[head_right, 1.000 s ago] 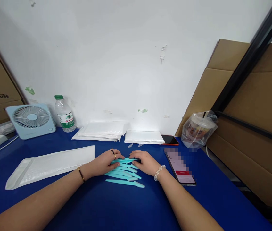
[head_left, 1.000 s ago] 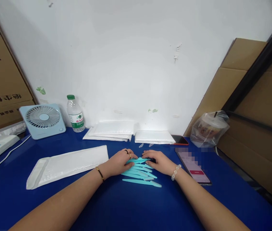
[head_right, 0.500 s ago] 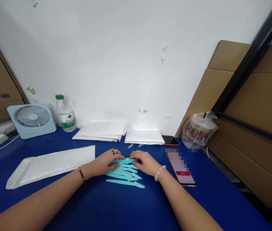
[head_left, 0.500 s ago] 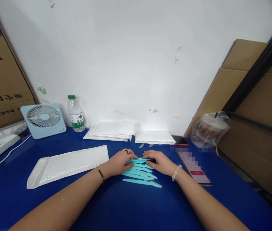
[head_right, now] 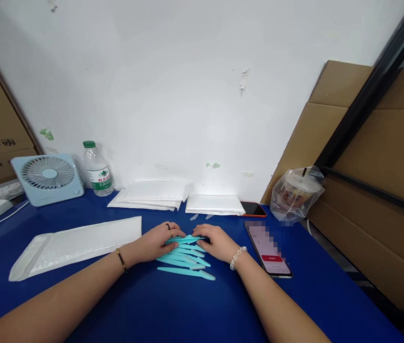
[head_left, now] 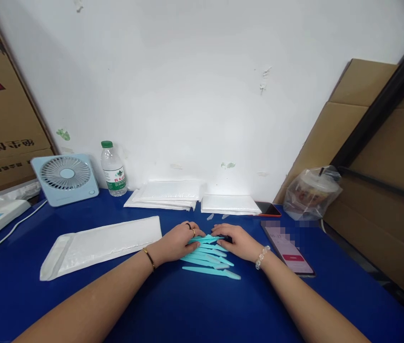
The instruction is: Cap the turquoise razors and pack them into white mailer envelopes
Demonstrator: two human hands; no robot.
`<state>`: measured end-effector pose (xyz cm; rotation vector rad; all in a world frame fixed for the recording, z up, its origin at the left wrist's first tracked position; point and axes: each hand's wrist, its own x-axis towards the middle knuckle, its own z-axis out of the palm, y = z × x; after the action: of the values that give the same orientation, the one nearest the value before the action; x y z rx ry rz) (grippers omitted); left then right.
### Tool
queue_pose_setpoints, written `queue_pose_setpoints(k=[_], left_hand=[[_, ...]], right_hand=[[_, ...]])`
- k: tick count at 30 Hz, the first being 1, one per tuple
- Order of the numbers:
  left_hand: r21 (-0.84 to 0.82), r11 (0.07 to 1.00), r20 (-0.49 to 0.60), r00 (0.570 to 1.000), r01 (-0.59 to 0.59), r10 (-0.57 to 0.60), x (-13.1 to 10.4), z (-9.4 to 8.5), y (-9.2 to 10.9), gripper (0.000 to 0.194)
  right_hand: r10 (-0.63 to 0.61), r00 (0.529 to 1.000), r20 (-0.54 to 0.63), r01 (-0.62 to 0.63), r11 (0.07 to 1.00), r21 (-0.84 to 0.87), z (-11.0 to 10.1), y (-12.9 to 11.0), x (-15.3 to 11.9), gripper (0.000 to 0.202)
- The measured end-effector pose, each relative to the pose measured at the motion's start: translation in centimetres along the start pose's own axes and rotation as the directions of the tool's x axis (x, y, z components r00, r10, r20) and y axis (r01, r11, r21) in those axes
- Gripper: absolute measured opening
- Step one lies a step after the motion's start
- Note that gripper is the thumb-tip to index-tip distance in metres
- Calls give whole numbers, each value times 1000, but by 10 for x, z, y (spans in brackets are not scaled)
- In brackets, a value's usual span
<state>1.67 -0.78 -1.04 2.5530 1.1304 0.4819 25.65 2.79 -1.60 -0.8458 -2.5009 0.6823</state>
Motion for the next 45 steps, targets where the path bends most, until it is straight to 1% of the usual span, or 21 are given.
queue_pose_setpoints(k=[10, 16, 19, 23, 28, 33, 37, 40, 43, 45], left_hand=[[6, 1000, -1, 1000, -6, 6, 0, 0, 0, 34], [14, 1000, -3, 1000, 0, 0, 0, 0, 0, 33], [20, 1000, 7, 1000, -4, 4, 1, 0, 0, 32], [13, 1000, 8, 1000, -10, 10, 1, -1, 1, 31], [12, 1000, 6, 1000, -10, 10, 1, -2, 2, 30], [-1, 1000, -27, 999, 19, -19, 1, 4, -5, 28], [-26, 999, -63, 998, 30, -32, 2, 7, -10, 22], [-47, 996, -78, 993, 80, -84, 3, 7, -9, 19], [-88, 987, -70, 988, 134, -140, 3, 5, -7, 19], [-139, 978, -67, 984, 153, -164, 4, 5, -8, 18]], right_hand=[[2, 1000, 4, -2, 1000, -7, 0, 1, 0, 30], [-16, 1000, -10, 16, 1000, -15, 2, 3, 0, 30], [-18, 999, -35, 16, 999, -47, 2, 6, 0, 28], [-3, 997, -83, -7, 994, -111, -1, 11, 0, 24], [55, 992, -110, -72, 984, -164, -8, 14, -4, 25], [180, 979, -95, -193, 969, -157, -17, 23, -10, 27], [246, 967, -72, -250, 967, -52, -21, 34, -14, 29], [232, 970, -74, -232, 973, 4, -21, 37, -15, 30], [194, 976, -93, -197, 980, -14, -18, 35, -14, 28], [192, 977, -98, -195, 981, -24, -18, 34, -13, 28]])
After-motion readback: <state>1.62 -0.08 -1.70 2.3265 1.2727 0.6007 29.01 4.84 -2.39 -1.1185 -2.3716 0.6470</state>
